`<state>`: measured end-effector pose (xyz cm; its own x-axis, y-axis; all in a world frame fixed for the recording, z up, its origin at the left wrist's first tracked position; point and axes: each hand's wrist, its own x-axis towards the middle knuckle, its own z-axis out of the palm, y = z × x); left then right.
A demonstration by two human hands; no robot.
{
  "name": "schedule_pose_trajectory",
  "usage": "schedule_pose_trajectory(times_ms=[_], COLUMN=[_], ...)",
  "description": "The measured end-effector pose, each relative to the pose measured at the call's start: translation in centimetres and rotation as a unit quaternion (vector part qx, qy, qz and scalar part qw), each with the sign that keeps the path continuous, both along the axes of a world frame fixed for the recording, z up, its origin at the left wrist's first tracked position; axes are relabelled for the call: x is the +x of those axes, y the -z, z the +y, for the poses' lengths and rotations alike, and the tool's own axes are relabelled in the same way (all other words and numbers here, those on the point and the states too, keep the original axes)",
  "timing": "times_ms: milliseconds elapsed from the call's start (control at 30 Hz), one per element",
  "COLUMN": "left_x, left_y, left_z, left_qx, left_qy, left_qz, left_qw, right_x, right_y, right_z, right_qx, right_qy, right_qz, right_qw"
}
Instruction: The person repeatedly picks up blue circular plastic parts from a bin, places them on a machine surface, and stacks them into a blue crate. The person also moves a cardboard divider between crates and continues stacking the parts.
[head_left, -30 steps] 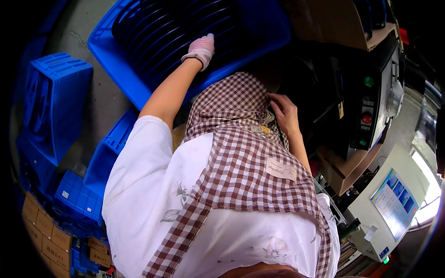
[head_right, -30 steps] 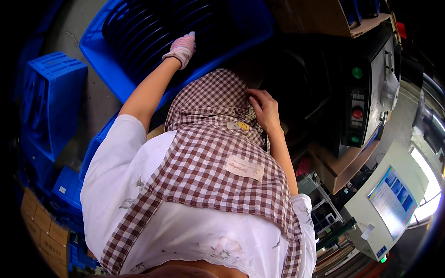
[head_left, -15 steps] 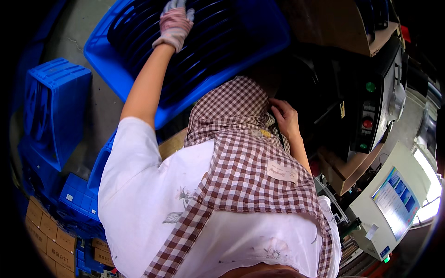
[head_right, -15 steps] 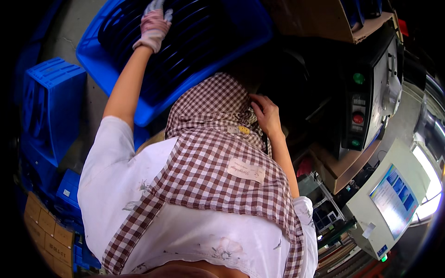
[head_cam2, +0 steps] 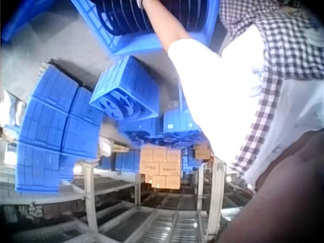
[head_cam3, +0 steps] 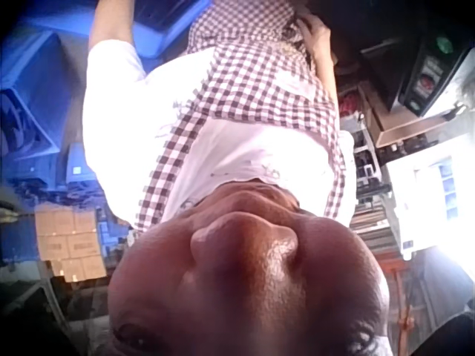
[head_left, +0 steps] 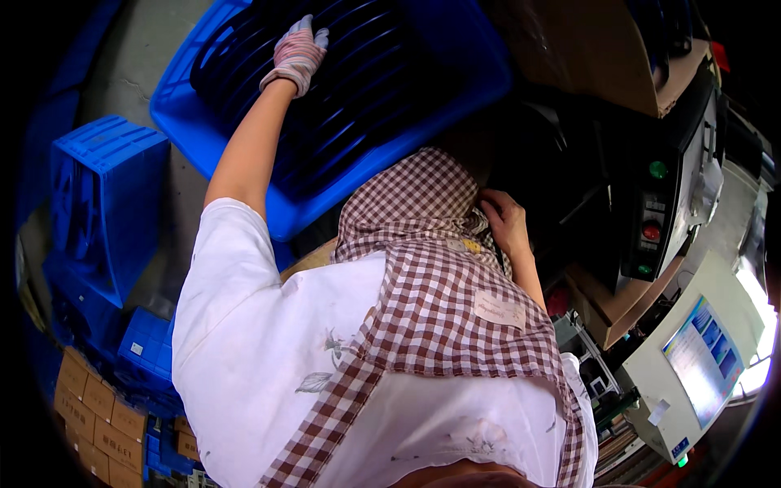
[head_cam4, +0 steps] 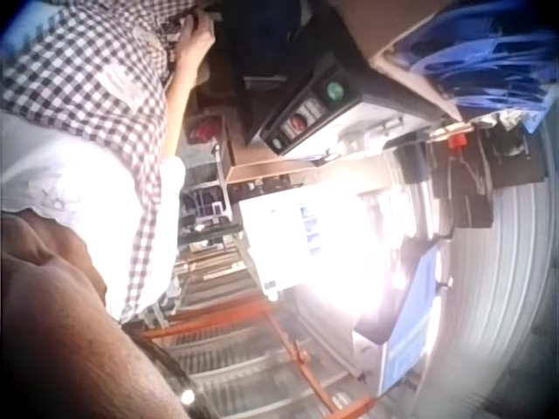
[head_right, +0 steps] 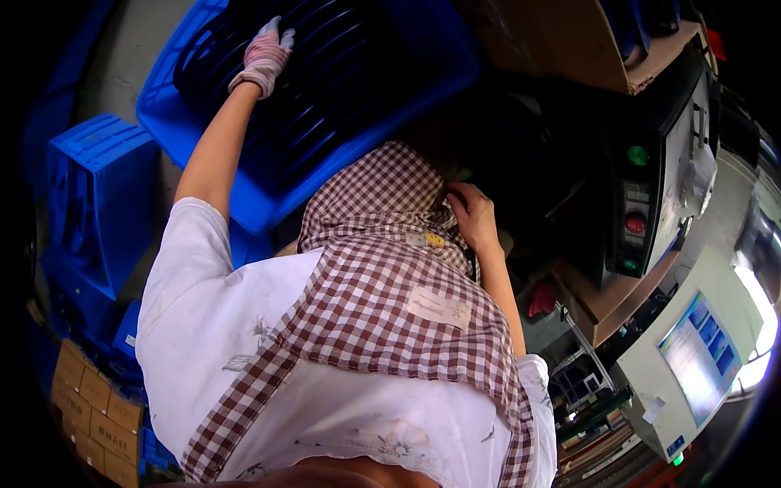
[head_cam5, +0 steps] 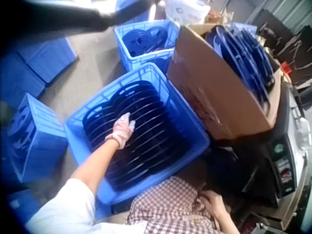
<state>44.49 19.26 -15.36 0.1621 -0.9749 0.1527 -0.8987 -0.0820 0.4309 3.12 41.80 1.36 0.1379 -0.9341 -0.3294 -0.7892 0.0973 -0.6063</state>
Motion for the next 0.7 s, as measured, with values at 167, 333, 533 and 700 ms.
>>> schedule_pose_trajectory(times_ms=[167,333,533,700], left_x=[1.1,3.2,1.0,2.2], left_y=[-4.7,-4.0,-1.0,-5.2], left_z=[-2.0,-5.9,-6.9,-7.4], left_qx=[-0.173,-0.006,0.018,0.101], left_qy=[0.012,0.003,0.061,0.066], left_qz=[-0.018,-0.013,-0.001,-0.080], left_qw=[0.985,1.000,0.998,0.989], right_x=[-0.5,-0.4,-0.5,0.0], right_y=[-0.7,-0.2,0.0,-0.6], right_z=[0.0,0.5,0.8,0.7], right_qx=[0.010,0.030,0.040,0.045], right_qy=[0.013,0.017,0.018,0.012], right_qz=[0.003,0.002,0.006,0.011], right_qw=[1.000,0.999,0.999,0.999])
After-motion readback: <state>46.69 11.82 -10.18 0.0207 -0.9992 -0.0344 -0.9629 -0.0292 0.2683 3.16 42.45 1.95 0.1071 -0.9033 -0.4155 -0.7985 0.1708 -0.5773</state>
